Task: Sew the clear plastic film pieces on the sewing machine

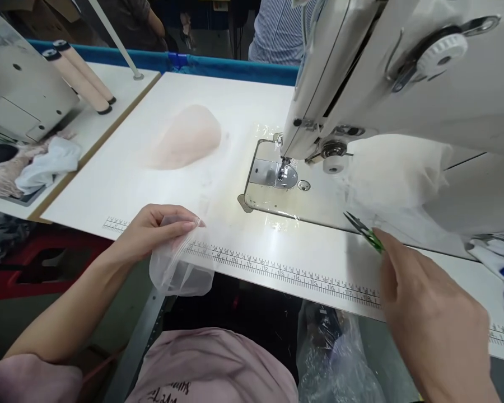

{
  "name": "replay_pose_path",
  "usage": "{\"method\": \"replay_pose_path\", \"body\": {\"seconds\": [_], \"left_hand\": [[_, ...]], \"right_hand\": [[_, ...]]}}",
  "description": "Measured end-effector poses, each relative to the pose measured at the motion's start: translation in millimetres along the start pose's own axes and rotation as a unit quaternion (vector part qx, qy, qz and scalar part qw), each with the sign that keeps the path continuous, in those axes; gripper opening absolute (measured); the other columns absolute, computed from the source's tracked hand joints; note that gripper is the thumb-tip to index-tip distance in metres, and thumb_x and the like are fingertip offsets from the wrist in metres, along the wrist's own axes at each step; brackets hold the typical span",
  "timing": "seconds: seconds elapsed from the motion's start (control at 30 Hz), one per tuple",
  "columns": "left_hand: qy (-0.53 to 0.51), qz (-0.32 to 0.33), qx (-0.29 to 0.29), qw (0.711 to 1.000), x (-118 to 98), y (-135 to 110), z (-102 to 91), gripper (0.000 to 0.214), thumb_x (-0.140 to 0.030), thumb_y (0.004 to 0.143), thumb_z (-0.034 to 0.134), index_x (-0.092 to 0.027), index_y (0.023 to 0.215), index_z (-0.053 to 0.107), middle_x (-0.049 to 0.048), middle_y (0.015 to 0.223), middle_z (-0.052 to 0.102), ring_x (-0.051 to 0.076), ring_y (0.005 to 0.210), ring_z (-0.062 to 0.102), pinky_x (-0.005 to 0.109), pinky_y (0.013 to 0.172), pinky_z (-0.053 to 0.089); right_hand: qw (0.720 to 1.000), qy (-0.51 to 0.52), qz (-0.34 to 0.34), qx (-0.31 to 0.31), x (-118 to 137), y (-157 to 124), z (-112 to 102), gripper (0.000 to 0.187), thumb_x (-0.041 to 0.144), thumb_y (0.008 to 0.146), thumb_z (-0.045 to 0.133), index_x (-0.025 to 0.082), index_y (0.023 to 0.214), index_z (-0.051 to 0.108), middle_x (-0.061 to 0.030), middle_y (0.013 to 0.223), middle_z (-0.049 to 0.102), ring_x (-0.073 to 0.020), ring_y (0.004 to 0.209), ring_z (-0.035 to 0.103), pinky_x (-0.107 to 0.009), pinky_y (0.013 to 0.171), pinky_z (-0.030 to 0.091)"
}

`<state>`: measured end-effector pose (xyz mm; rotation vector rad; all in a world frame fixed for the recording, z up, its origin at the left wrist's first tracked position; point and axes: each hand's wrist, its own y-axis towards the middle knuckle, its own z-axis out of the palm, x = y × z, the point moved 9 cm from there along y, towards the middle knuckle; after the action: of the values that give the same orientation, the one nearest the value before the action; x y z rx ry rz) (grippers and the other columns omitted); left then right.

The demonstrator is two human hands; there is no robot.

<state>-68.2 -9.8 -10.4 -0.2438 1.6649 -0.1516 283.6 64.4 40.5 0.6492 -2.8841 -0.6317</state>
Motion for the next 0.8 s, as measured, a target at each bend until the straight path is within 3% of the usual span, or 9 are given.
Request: {"method": "replay_pose_path", "body": {"seconds": [0.07,0.1,0.2,0.27,0.37,0.5,0.8], "left_hand": [[0.0,0.005,-0.004,1.0,-0.8,-0.3,-0.7,0.019,-0.038,0.082,0.071,-0.021,0.087,0.077,0.0059,0.088,0.073,0.015,0.075,0.065,0.021,0.064,0.049],[-0.001,0.007,-0.004,1.0,-1.0,-0.5,-0.6,0.019,-0.038,0.082,0.071,-0.02,0.086,0.077,0.0057,0.087,0.073,0.015,0.075,0.065,0.021,0.064,0.049],[-0.008,0.005,-0.001,1.0,0.6,-1.0,-0.2,0.019,-0.038,0.083,0.071,-0.02,0.085,0.077,0.0046,0.083,0.073,0.013,0.071,0.064,0.02,0.065,0.048],[-0.019,-0.007,0.003,1.0,3.6,-1.2,0.2,0.02,-0.039,0.083,0.07,-0.02,0.087,0.076,0.004,0.079,0.072,0.013,0.067,0.062,0.02,0.061,0.047],[-0.039,-0.016,0.014,0.999,5.9,-1.7,1.4,0.021,-0.04,0.084,0.07,-0.02,0.087,0.074,0.0027,0.072,0.069,0.012,0.061,0.06,0.02,0.057,0.045],[-0.056,-0.008,0.025,0.998,5.0,-2.7,2.6,0.019,-0.039,0.085,0.069,-0.02,0.085,0.073,0.0011,0.066,0.066,0.01,0.057,0.057,0.019,0.054,0.042],[-0.051,0.002,0.035,0.998,4.2,-2.7,4.0,0.018,-0.038,0.086,0.069,-0.02,0.082,0.072,-0.0007,0.063,0.064,0.008,0.055,0.055,0.018,0.056,0.043]], "right_hand": [[0.997,0.071,-0.009,0.013,36.1,8.0,-3.7,0.04,0.03,0.094,0.048,0.023,0.132,0.058,-0.0074,0.089,0.071,-0.0158,0.065,0.063,-0.025,0.05,0.042],[0.983,0.179,-0.006,0.039,56.1,11.3,-0.6,0.042,0.029,0.094,0.049,0.024,0.136,0.053,-0.0071,0.096,0.071,-0.0151,0.07,0.065,-0.024,0.053,0.046],[0.868,0.473,0.007,0.149,121.3,15.5,20.6,0.042,0.022,0.099,0.04,0.031,0.14,0.046,-0.0025,0.094,0.066,-0.0141,0.079,0.065,-0.026,0.065,0.054],[0.83,0.539,0.005,0.145,150.2,20.0,27.3,0.04,0.02,0.1,0.035,0.031,0.136,0.05,-0.0035,0.098,0.063,-0.0135,0.078,0.061,-0.027,0.066,0.053],[0.845,0.521,-0.07,0.097,177.3,27.4,27.3,0.036,0.023,0.097,0.048,0.024,0.133,0.054,-0.0057,0.098,0.06,-0.0153,0.08,0.057,-0.029,0.067,0.05],[0.879,0.459,-0.129,0.014,183.4,31.7,19.8,0.038,0.014,0.09,0.06,0.022,0.128,0.058,-0.0031,0.087,0.057,-0.0131,0.072,0.054,-0.024,0.06,0.045],[0.893,0.431,-0.127,0.036,185.9,30.7,24.1,0.037,0.016,0.092,0.059,0.02,0.129,0.057,-0.0036,0.088,0.056,-0.0126,0.072,0.054,-0.023,0.061,0.045]]}}
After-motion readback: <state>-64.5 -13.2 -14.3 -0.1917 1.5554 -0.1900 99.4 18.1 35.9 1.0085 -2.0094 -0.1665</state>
